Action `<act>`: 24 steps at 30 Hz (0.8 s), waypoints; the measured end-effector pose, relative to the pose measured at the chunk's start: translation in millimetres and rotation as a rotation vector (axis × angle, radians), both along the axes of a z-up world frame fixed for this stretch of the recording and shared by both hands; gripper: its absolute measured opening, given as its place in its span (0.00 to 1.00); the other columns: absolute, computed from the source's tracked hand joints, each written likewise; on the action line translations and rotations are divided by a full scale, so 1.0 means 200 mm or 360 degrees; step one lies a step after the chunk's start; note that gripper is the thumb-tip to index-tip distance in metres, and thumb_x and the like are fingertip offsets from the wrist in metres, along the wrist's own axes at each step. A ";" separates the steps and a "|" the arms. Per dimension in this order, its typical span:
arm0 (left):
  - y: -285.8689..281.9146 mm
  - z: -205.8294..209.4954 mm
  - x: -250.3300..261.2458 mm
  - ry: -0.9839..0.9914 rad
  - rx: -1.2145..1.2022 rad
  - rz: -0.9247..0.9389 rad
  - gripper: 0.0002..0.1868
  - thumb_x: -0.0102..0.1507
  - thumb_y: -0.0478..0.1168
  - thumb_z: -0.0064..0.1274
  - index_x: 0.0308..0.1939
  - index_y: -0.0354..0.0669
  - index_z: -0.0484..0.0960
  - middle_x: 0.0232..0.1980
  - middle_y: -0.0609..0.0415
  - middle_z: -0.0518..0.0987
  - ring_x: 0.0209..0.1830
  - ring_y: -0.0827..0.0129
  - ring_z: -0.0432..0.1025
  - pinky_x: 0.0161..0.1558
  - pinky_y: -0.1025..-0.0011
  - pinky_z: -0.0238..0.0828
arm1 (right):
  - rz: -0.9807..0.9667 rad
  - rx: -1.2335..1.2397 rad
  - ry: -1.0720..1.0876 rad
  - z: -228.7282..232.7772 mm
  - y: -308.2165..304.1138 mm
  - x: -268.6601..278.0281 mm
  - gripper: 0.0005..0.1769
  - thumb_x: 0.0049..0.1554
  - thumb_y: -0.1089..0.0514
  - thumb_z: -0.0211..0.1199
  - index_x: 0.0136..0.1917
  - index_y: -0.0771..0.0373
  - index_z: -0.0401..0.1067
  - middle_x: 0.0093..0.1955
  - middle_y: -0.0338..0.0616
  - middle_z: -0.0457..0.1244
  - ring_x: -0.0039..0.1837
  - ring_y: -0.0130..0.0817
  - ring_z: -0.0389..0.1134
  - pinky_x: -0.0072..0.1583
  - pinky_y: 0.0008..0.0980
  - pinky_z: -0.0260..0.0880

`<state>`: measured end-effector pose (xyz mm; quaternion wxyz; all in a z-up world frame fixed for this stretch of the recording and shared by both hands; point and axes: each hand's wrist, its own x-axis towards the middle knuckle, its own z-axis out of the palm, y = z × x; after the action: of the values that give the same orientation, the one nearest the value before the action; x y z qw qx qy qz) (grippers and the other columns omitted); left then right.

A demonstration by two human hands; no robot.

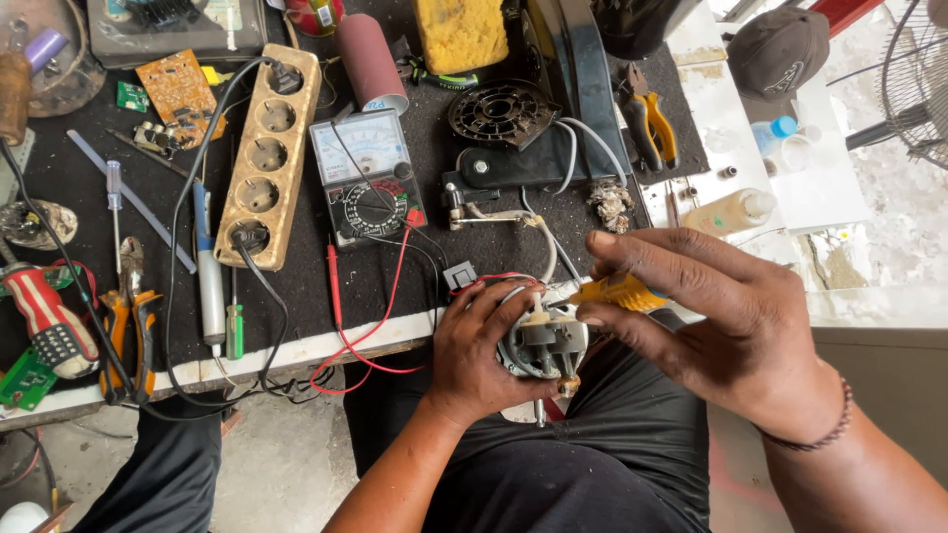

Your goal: The person holds a small electric motor and uses a screwdriver to tighten screws on its casing. They then use a yellow-handled tool to scrape or clean the internal components of the motor while seated on the floor.

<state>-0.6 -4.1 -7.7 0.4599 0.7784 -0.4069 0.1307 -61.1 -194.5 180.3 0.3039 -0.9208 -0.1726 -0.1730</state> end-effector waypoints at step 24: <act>0.00 -0.01 0.00 0.0038 -0.0006 -0.0023 0.50 0.47 0.67 0.69 0.68 0.51 0.71 0.62 0.55 0.80 0.61 0.61 0.76 0.70 0.54 0.64 | 0.0191 -0.0022 0.0076 0.01 -0.02 0.01 0.34 0.65 0.64 0.62 0.80 0.63 0.53 0.64 0.48 0.68 0.63 0.42 0.73 0.66 0.37 0.73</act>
<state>-0.3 -4.8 -9.1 0.4671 0.7761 -0.4068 0.1186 -58.8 -197.5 183.0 0.3114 -0.9148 -0.2212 -0.1313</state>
